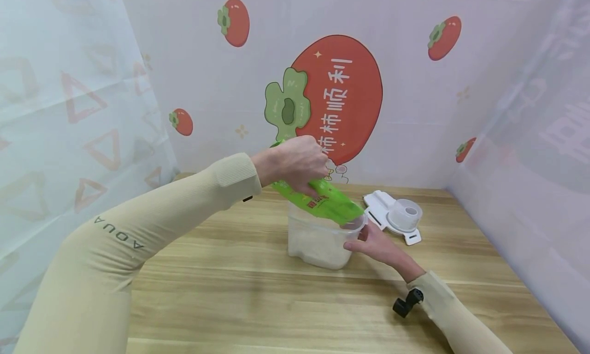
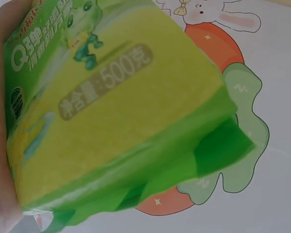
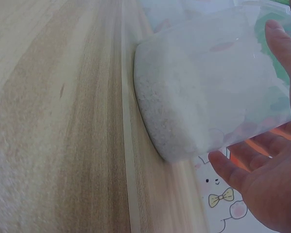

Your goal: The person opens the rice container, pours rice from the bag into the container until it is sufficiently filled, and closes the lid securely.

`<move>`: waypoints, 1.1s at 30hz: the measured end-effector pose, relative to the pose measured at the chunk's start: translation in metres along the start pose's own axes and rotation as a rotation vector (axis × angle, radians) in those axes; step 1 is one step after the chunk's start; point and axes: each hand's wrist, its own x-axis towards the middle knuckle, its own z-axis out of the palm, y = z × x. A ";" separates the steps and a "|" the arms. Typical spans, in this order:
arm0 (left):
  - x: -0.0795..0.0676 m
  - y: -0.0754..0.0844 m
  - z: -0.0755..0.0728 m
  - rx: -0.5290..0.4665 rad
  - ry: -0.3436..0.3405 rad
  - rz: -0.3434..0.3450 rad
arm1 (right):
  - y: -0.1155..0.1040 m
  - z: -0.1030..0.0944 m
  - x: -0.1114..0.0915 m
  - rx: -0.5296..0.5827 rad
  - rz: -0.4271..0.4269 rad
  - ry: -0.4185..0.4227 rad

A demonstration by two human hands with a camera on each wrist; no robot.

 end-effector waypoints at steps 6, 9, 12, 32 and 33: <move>-0.001 0.000 -0.001 0.013 -0.008 -0.001 | 0.001 0.000 0.001 -0.007 -0.003 -0.001; 0.000 0.000 -0.002 0.015 -0.011 0.000 | 0.002 0.000 0.001 -0.004 -0.018 -0.005; -0.001 0.001 -0.003 0.007 -0.013 0.002 | 0.002 0.000 0.002 0.000 -0.024 -0.007; 0.004 0.009 -0.023 0.092 -0.039 -0.088 | 0.001 0.001 0.001 0.018 -0.045 -0.019; 0.004 0.009 -0.025 0.096 -0.041 -0.089 | 0.001 0.001 0.001 0.014 -0.046 -0.020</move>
